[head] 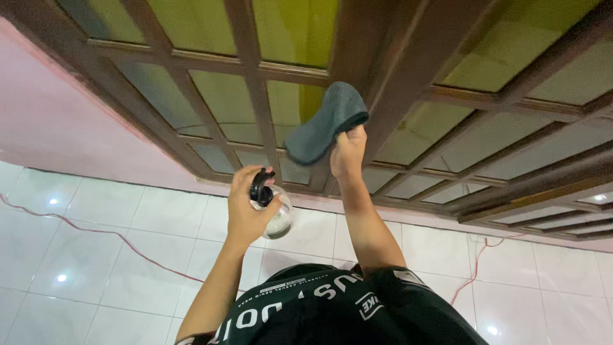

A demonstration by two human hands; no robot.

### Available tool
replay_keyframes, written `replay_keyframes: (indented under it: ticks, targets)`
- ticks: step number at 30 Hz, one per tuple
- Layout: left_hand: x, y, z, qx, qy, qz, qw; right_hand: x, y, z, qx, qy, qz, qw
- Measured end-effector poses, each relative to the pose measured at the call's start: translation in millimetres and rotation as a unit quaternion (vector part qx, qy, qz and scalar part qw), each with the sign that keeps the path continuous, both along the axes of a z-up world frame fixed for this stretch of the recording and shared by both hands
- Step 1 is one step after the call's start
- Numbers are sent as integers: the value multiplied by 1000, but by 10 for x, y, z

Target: The person sprays a liquid onto the glass panels and wooden frame of a door using a spray bottle and wipes them with a cloth.

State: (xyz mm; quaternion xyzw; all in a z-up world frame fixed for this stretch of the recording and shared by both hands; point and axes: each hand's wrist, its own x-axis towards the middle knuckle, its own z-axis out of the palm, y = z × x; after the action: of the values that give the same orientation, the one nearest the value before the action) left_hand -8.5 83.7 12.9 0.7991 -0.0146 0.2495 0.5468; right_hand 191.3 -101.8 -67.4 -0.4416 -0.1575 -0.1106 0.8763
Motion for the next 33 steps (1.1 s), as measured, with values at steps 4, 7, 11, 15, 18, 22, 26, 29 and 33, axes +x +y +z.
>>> replay_keyframes:
  ticks: [4,7,11,15,18,22,26,29,33]
  targets:
    - [101,288,97,-78,4,-69,995,-156,260,336,91,156,98,979]
    - [202,388,173,-90,-3,-106,990,-133,337,327,103,178,152,967]
    - [443,506,248,-119,17,-155,981,11,381,68,102,208,211,950]
    - [731,589,245,-151,40,-197,968,179,365,-147,85,249,237,935]
    - [942,676,275,-109,51,-206,971,420,326,-44,99,245,261,928]
    - [1126,853,326,-95,26,-168,981,723,247,41,128,216,342,906]
    - [1235,1029,358,-47,-11,-149,988,966,59,-264,130,222,396,881]
    - [1250,1147,375,-91,14,-150,984,1052,-86,-404,61,325,220,918]
    - [1295,1278,388,-60,2,-165,984,849,11,-32,123,313,215,917]
